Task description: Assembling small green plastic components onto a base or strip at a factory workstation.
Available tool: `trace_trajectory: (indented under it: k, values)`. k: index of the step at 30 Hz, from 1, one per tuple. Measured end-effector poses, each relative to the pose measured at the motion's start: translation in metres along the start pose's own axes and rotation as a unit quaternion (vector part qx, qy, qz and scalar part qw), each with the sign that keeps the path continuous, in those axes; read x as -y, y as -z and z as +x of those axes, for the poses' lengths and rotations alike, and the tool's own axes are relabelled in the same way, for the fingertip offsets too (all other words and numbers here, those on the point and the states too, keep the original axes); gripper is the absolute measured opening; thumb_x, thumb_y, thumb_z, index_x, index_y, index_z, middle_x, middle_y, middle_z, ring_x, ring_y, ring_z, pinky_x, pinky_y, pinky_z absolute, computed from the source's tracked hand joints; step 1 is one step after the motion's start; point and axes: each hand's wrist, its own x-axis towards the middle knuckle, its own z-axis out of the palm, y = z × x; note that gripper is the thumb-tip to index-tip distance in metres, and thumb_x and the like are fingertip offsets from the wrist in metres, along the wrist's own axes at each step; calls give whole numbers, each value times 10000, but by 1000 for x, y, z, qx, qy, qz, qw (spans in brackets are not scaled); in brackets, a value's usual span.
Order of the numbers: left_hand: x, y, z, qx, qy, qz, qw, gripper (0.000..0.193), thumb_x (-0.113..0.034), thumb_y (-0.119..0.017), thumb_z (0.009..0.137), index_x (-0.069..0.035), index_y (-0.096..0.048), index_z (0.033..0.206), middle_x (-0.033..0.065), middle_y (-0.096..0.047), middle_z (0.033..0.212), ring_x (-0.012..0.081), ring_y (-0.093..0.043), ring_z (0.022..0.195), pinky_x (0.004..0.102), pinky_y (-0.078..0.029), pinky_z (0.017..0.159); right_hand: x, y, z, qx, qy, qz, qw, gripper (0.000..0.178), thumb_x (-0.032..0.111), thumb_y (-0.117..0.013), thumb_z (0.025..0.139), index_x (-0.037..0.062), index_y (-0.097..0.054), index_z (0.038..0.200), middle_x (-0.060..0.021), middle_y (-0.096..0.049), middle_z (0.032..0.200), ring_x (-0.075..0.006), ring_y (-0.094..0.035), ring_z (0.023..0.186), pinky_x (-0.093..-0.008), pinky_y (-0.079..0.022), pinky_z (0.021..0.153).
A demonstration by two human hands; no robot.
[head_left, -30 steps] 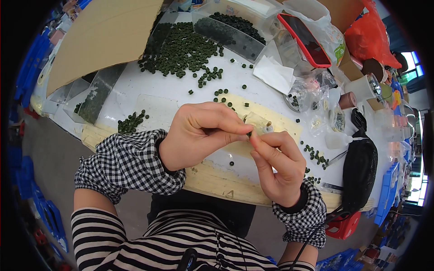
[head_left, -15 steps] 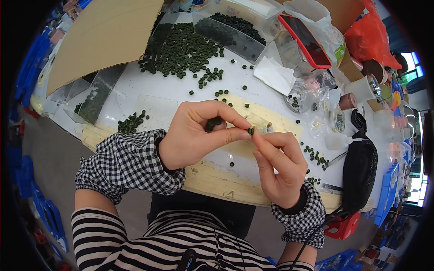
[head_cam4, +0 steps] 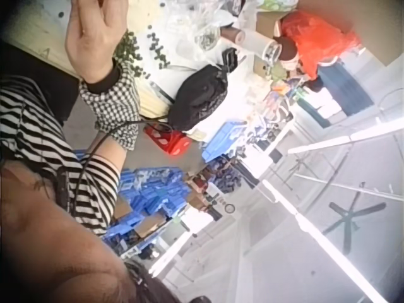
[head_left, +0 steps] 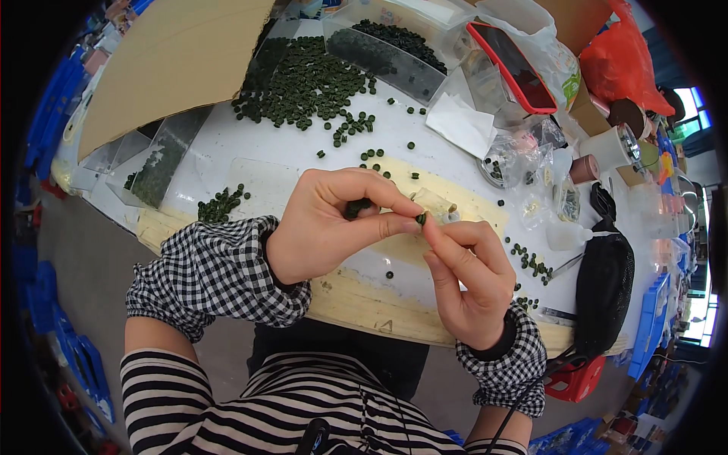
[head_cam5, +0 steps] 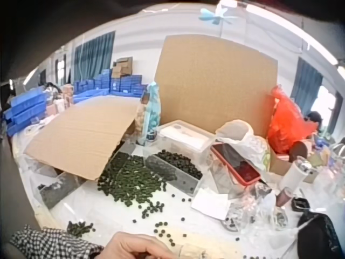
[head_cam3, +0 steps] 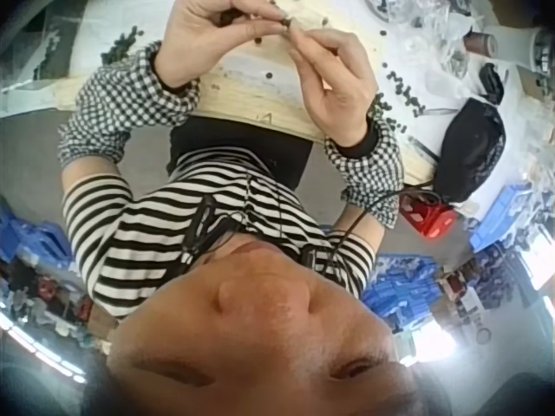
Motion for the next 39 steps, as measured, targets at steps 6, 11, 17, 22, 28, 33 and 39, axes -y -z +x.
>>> trace_trajectory:
  k: [6, 11, 17, 22, 28, 33, 39]
  values:
    - [2, 0, 0, -2, 1, 3, 1000, 180, 79, -702, 779, -4, -709, 939, 77, -667, 884, 75, -550, 721, 202, -447, 659, 0, -1, -1, 2, -2, 2, 1000, 412, -64, -706, 734, 17, -664, 1136, -84, -594, 860, -187, -551, 705, -269, -455, 600]
    - [3, 0, -1, -2, 1, -3, 1000, 177, 82, -699, 781, -3, -709, 937, 78, -667, 883, 78, -559, 730, 201, -452, 665, 0, -1, -1, 8, -6, 6, 1000, 407, -63, -704, 735, 19, -666, 1132, -84, -598, 864, -188, -551, 706, -270, -453, 599]
    - [-1, 0, -1, 4, 22, -15, 1000, 158, 65, -700, 792, 6, -690, 938, 52, -659, 864, 48, -506, 691, 190, -422, 645, 0, 1, 1, 2, -1, 1, 1000, 417, -63, -703, 737, 29, -666, 1142, -76, -606, 875, -185, -548, 718, -271, -452, 610]
    - [-2, 0, 1, 6, 65, -38, 997, 137, 34, -695, 815, 12, -684, 950, 34, -659, 864, 30, -489, 690, 181, -410, 641, 0, 1, 2, -2, 14, -40, 999, 433, -64, -705, 731, 38, -667, 1150, -69, -610, 881, -183, -544, 719, -273, -448, 615]
    - [-4, -1, 1, 10, 50, -42, 998, 161, 37, -689, 821, 18, -683, 982, 37, -660, 875, 30, -491, 695, 185, -415, 644, -1, 1, 3, -13, 31, -59, 998, 432, -67, -707, 721, 34, -672, 1139, -61, -610, 875, -185, -542, 719, -277, -447, 615]
    - [-2, 0, 0, 3, 38, -32, 999, 182, 57, -689, 809, 13, -687, 985, 43, -661, 876, 36, -492, 692, 184, -417, 649, 0, 0, 3, -12, 31, -57, 998, 429, -66, -710, 718, 29, -673, 1134, -59, -609, 871, -184, -543, 717, -278, -446, 612]
    - [-1, 1, 0, 5, 21, -24, 999, 196, 84, -684, 794, 12, -695, 976, 65, -660, 881, 52, -508, 702, 195, -433, 664, 0, 0, 3, -11, 30, -51, 998, 429, -65, -710, 718, 29, -672, 1135, -62, -612, 873, -186, -545, 718, -278, -447, 613]
